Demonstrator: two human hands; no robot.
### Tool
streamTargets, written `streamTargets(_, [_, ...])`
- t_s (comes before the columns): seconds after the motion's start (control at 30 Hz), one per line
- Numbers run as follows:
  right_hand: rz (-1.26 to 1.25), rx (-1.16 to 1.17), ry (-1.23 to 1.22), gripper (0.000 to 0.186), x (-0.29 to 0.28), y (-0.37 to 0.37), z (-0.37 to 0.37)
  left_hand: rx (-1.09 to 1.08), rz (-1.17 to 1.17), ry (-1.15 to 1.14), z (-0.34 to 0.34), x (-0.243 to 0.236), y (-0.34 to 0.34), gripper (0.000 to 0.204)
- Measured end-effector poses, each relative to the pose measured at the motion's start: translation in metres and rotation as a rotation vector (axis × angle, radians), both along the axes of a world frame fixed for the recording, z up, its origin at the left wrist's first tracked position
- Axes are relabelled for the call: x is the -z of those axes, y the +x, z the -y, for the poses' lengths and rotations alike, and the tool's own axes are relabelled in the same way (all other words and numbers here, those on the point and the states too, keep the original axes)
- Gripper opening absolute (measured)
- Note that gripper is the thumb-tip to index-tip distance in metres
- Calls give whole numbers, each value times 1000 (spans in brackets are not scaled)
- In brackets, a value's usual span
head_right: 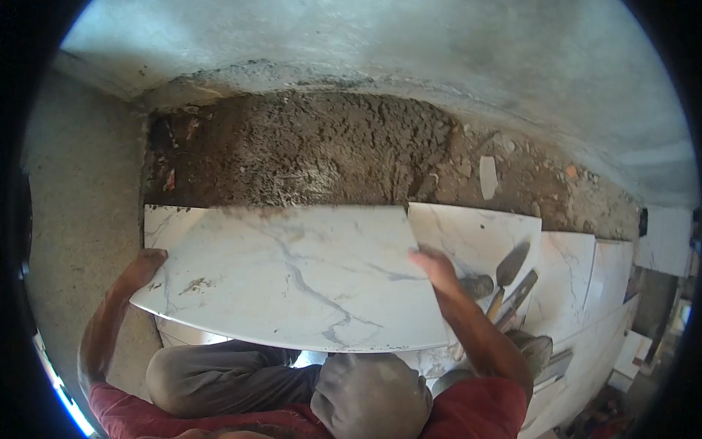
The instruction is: The person smooths the ground using a trowel, fits a tile into place, and taps it with a mallet before removing it. The person then smooths the ground further and spreads wet mortar onto the back of a tile using a trowel.
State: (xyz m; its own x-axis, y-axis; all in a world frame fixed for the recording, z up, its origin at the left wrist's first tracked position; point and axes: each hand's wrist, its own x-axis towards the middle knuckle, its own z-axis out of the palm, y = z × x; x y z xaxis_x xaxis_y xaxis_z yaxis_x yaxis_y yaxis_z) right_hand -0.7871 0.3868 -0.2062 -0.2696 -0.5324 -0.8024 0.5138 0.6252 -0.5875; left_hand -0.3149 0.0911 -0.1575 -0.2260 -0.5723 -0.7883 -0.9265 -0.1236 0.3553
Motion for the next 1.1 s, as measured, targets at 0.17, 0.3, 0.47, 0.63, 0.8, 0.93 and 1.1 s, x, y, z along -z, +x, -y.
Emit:
streamTargets(0.17, [-12,118,-213,35,5,-31,30,-312,-490,-112,33,44,-51,31])
streamTargets(0.3, [-293,243,-279,31,93,-59,77,-449,-589,-109,69,116,-93,27])
streamTargets(0.47, [-666,304,-237,27,188,-89,109,-616,-706,-206,101,217,-126,29])
streamTargets(0.63, [-829,230,-87,38,209,-105,134,-712,-747,-168,123,280,-123,29])
streamTargets(0.8, [-773,216,-128,40,217,-124,150,-691,-740,-219,130,284,-147,29])
streamTargets(0.93, [-746,167,-89,40,213,-127,160,-732,-777,-199,145,294,-153,31])
streamTargets(1.1, [-704,183,-74,40,193,-106,166,-704,-743,-205,152,311,-137,33])
